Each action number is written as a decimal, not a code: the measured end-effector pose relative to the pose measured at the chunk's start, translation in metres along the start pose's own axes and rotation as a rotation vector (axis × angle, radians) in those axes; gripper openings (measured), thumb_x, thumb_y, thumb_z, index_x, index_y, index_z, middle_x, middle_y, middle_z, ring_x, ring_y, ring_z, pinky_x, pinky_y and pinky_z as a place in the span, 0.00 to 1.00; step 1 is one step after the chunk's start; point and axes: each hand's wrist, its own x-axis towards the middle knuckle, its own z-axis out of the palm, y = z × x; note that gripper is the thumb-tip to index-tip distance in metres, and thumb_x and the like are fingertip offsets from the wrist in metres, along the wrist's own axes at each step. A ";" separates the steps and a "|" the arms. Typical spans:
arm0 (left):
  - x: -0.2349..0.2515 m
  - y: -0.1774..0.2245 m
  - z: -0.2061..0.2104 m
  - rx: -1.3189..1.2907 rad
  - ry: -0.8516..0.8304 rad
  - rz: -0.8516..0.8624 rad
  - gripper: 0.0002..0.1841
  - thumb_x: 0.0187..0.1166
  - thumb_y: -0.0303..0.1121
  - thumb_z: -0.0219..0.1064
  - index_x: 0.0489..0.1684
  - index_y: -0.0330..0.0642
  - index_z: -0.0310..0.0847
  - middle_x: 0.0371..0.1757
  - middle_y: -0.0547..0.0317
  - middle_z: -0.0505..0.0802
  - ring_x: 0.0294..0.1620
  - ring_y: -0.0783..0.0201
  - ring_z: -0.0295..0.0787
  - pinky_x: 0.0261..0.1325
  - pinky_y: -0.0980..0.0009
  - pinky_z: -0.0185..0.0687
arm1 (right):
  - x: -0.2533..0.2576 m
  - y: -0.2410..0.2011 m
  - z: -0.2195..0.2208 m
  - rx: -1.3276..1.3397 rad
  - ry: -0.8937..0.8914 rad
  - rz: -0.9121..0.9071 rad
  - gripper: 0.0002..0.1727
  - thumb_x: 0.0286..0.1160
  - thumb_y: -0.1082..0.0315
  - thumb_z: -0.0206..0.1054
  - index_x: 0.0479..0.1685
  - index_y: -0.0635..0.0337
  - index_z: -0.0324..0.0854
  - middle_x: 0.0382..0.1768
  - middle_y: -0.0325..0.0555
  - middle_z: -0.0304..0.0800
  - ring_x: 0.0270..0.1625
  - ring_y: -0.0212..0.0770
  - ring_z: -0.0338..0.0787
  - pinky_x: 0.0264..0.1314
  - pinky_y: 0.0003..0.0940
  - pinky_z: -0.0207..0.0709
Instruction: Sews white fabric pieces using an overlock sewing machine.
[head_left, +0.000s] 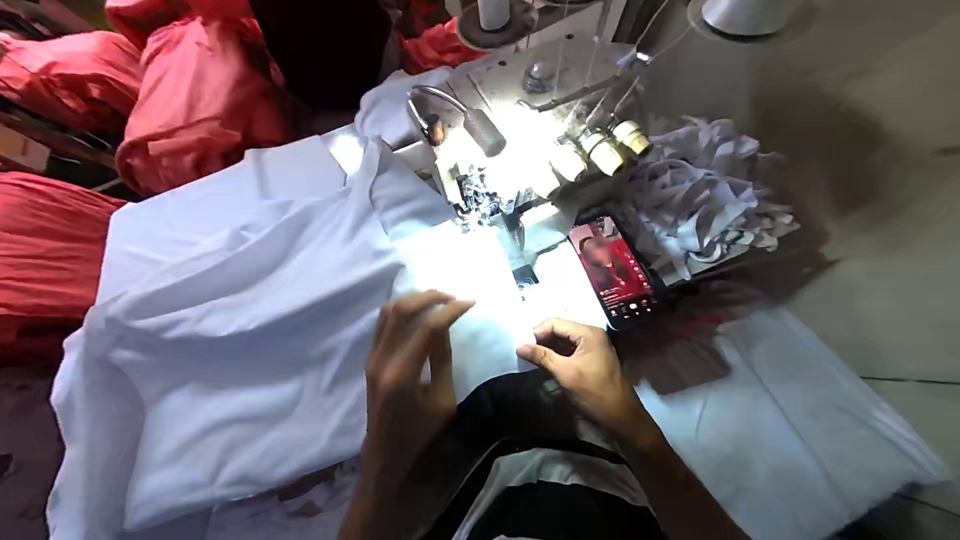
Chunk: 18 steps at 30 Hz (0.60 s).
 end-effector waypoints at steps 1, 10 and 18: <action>-0.015 0.012 0.002 -0.162 -0.024 -0.067 0.12 0.85 0.27 0.60 0.56 0.43 0.90 0.57 0.57 0.92 0.61 0.66 0.88 0.64 0.68 0.86 | 0.001 -0.001 0.000 -0.007 0.007 -0.005 0.10 0.66 0.56 0.81 0.32 0.52 0.91 0.27 0.29 0.91 0.29 0.20 0.85 0.33 0.16 0.79; -0.100 0.032 0.054 -1.082 -0.219 -0.832 0.28 0.86 0.51 0.62 0.65 0.30 0.81 0.55 0.45 0.95 0.49 0.55 0.97 0.57 0.61 0.93 | 0.001 -0.010 -0.008 -0.001 -0.052 0.004 0.10 0.63 0.58 0.83 0.32 0.52 0.92 0.26 0.29 0.91 0.26 0.20 0.83 0.29 0.16 0.77; -0.077 0.043 0.073 -1.311 0.146 -0.980 0.12 0.83 0.38 0.69 0.32 0.40 0.90 0.22 0.59 0.92 0.19 0.72 0.88 0.27 0.77 0.87 | -0.001 -0.012 -0.010 0.057 -0.062 0.042 0.11 0.59 0.59 0.85 0.31 0.54 0.91 0.24 0.31 0.89 0.23 0.21 0.81 0.26 0.16 0.74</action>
